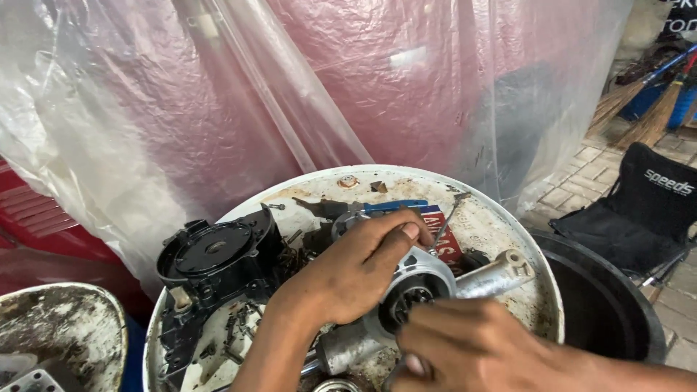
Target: Cleaning and scraping the internal components of a starter motor housing using a metal rod and a cloth.
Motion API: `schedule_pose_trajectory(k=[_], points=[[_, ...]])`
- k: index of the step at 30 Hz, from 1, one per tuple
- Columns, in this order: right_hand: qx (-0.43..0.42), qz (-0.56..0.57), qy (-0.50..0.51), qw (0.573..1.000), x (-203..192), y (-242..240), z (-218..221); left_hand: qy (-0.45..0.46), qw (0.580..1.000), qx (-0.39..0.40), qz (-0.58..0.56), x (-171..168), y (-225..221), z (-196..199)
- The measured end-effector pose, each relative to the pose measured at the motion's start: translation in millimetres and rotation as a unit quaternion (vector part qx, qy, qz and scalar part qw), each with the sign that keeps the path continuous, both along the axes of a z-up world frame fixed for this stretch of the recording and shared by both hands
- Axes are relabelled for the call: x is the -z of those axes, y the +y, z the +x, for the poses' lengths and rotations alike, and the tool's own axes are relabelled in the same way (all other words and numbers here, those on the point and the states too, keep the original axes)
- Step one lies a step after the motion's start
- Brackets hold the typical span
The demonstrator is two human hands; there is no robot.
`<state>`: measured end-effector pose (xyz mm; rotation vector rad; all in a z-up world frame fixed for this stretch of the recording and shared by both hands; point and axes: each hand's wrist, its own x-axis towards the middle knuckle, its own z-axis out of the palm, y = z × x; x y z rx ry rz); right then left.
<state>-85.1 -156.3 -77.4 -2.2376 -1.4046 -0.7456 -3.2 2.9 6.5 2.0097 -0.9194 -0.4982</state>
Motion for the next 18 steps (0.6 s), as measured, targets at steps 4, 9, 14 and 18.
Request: schedule_pose_trajectory(k=[4, 9, 14, 18], points=[[-0.001, 0.0, -0.046, 0.999, 7, 6, 0, -0.02, 0.999, -0.024, 0.014, -2, -1, -2], [-0.01, 0.009, -0.015, 1.0, 3, 3, 3, -0.019, 1.0, -0.011, 0.007, -2, -1, -1], [-0.022, -0.028, 0.091, 0.995, 18, 2, 2, -0.012, 1.0, -0.011, 0.002, 1, -1, 1], [0.032, 0.043, -0.077, 0.996, -25, 1, -6, -0.02, 1.0, 0.006, -0.006, 3, -1, 2]])
